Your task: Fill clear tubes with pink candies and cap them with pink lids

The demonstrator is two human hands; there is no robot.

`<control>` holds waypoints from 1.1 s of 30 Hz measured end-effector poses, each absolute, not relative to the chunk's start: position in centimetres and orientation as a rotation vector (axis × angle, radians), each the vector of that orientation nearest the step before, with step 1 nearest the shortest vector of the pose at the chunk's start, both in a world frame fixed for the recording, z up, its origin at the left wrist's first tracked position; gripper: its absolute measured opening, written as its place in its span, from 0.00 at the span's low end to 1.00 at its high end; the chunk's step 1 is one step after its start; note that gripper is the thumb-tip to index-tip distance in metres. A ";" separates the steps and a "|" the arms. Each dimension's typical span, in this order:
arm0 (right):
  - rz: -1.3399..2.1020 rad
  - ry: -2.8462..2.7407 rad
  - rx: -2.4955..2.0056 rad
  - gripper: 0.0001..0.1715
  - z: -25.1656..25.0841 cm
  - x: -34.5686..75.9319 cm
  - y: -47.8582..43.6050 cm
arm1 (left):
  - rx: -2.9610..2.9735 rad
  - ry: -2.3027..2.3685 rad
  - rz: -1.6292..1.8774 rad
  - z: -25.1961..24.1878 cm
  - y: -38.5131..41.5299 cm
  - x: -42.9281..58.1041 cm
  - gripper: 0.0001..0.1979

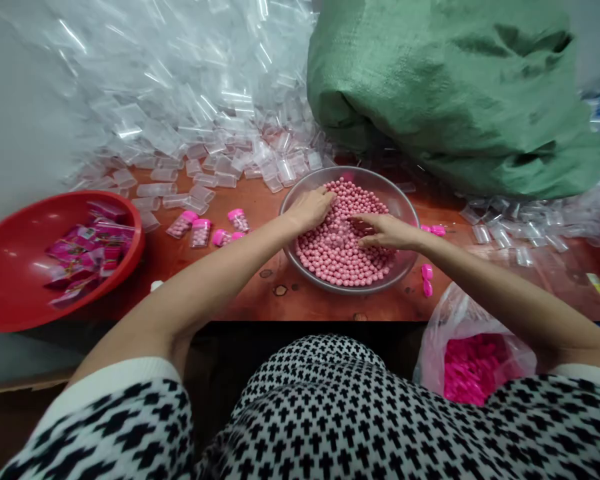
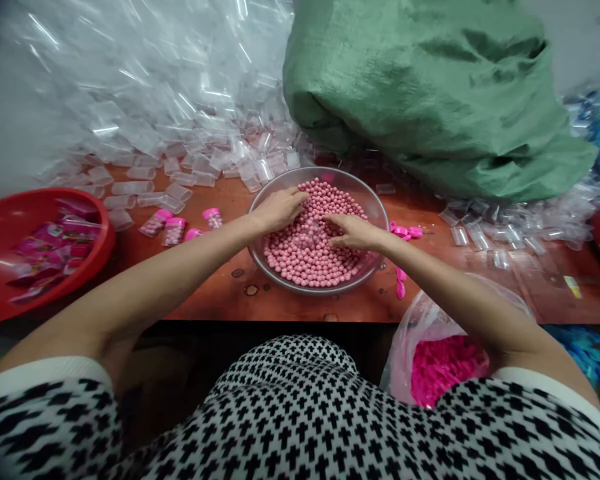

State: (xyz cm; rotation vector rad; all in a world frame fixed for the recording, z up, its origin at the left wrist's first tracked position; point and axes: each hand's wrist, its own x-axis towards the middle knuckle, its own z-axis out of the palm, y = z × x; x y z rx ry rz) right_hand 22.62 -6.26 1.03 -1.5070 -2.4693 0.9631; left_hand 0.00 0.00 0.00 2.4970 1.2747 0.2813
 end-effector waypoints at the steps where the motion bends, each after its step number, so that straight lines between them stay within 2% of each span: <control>1: 0.956 -2.424 -1.505 0.35 1.3 23.0 -6.4 | 2.521 1.263 0.318 0.0 0.2 0.0 0.15; 4: 0.974 -2.236 -1.486 0.27 1.9 23.8 -6.7 | 2.562 1.207 0.479 0.2 0.7 -0.5 0.17; 9: 0.966 -1.991 -1.280 0.22 2.2 22.7 -6.2 | 2.320 0.992 0.724 1.7 -0.6 -1.9 0.16; 13: 1.180 -1.759 -1.131 0.25 2.4 20.2 -6.0 | 1.916 0.845 0.859 2.0 -2.8 -2.3 0.15; 18: 1.275 -1.482 -1.025 0.28 2.3 17.8 -7.0 | 1.178 0.730 1.076 0.7 -4.7 -1.9 0.29; 25: 1.229 -1.442 -1.005 0.31 1.3 17.0 -8.1 | 1.112 0.645 0.931 0.3 -5.8 -1.6 0.27; 29: 1.063 -1.607 -1.070 0.25 1.3 17.7 -7.9 | 1.089 0.667 0.889 0.5 -6.1 -1.5 0.29; 31: 0.826 -1.825 -1.271 0.16 1.8 18.8 -7.5 | 1.076 0.667 0.910 0.6 -6.2 -1.5 0.30; 33: 0.538 -2.134 -1.603 0.12 2.3 20.0 -6.9 | 1.048 0.671 0.920 0.7 -6.2 -1.6 0.30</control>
